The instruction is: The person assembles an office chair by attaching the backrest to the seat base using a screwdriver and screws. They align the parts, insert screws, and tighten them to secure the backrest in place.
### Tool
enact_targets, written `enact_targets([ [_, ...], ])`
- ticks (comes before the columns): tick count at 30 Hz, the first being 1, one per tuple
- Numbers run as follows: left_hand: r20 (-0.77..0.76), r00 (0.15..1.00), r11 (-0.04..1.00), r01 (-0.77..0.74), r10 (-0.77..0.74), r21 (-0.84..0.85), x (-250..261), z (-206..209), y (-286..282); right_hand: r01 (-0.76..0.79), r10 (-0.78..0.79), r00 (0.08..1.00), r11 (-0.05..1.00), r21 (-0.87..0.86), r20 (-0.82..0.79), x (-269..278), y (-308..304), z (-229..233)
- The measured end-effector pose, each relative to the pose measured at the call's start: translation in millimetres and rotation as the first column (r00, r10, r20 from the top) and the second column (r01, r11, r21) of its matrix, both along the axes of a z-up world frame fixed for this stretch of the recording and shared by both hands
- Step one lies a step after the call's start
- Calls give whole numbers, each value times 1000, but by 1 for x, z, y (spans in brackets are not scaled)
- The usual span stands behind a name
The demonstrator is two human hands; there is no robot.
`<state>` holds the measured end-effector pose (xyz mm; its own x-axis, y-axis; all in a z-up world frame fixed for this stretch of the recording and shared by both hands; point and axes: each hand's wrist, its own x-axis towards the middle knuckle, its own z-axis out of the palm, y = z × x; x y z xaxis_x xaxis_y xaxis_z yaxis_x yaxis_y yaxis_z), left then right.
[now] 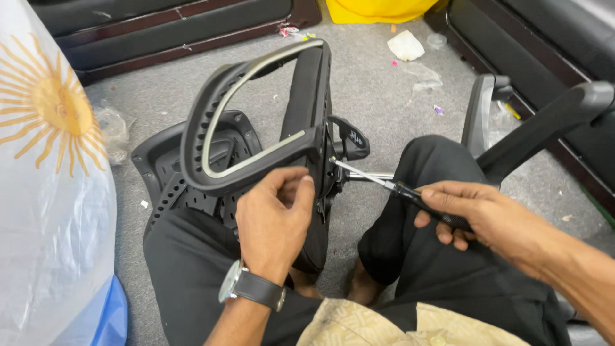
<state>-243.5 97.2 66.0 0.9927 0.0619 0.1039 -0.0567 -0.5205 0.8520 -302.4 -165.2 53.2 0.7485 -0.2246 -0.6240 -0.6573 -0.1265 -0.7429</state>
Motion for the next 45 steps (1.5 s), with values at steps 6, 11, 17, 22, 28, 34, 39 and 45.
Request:
enact_targets([
  [6,-232,967,994,-96,108,61,-5,-2,12,-66,72,995,993,97,-66,-11,7,10],
  [11,-317,933,979,-125,170,158,0,-19,22,76,-62,991,991,110,-121,-20,8,-2],
  [17,-276,951,979,-89,138,183,7,-42,36,-66,58,998,958,-277,-39,-37,8,9],
  [22,-321,946,993,-15,53,121,7,-55,34,-78,204,975,679,-730,85,-43,-12,28],
  [28,-308,945,994,-87,105,70,4,-62,16,-123,-11,988,528,-841,-151,-63,-66,-11],
  [34,-362,916,982,-136,174,128,23,-54,6,-173,69,985,540,-824,-161,-67,-126,-100],
  [39,-424,887,977,-122,185,173,39,-58,1,-104,186,982,431,-896,-24,-54,-149,-152],
  [45,-404,895,971,-110,190,213,45,-63,-1,-190,-49,962,584,-789,-268,-36,-153,-157],
])
